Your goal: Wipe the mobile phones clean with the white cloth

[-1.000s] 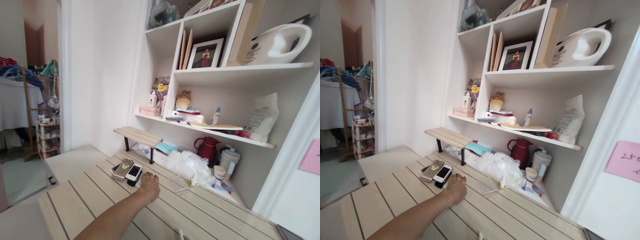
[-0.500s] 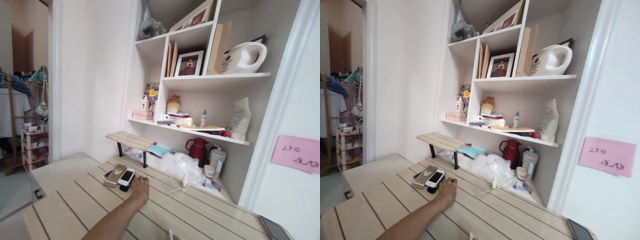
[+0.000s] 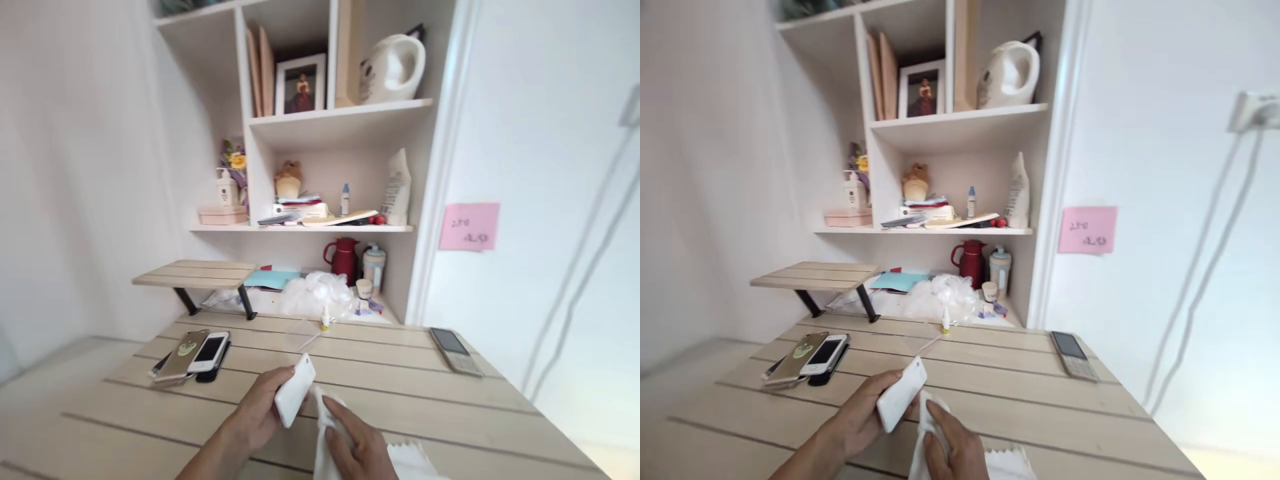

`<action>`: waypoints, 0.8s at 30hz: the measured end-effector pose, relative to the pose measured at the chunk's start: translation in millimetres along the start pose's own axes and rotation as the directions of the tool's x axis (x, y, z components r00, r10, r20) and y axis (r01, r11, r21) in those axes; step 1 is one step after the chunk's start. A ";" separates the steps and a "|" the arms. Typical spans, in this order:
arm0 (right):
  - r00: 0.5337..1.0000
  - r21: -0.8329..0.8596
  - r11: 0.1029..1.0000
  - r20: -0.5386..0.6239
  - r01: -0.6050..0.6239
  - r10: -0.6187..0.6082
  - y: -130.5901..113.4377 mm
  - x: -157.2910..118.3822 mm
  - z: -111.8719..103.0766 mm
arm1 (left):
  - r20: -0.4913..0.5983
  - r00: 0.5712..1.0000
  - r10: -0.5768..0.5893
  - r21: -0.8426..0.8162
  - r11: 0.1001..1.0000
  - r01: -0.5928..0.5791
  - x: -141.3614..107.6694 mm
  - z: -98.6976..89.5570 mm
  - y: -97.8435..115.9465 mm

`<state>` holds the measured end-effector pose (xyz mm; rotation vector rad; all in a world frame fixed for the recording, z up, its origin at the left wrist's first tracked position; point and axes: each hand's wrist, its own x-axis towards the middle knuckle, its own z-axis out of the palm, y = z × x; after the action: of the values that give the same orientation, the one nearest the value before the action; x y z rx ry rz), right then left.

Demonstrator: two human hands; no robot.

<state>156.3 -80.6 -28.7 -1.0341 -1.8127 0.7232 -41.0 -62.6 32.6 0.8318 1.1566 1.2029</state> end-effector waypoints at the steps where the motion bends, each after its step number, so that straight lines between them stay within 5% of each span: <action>1: 1.000 0.021 1.000 -0.018 -0.003 0.003 -5.8 0.0 -3.5 | 0.014 0.999 -0.033 -0.062 0.998 0.034 -3.5 1.7 -4.3; 8: 0.997 -0.074 0.996 -0.067 0.043 -0.048 -23.1 2.7 -25.3 | 0.111 0.957 -0.266 -0.265 0.920 0.287 -12.7 7.0 -21.9; 16: 0.990 -0.155 0.981 -0.057 0.117 -0.127 -14.0 -2.6 -23.3 | 0.321 0.908 -0.269 -0.208 0.915 0.345 -20.4 7.4 -28.7; 24: 0.943 -0.181 0.925 0.047 0.333 -0.330 -21.9 -12.6 -19.0 | 0.337 0.901 -0.273 -0.248 0.898 0.365 -23.8 10.4 -33.0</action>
<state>168.9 -101.1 -8.2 -0.8081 -2.0335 0.3600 -21.6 -91.7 9.4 0.5325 0.7977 0.9127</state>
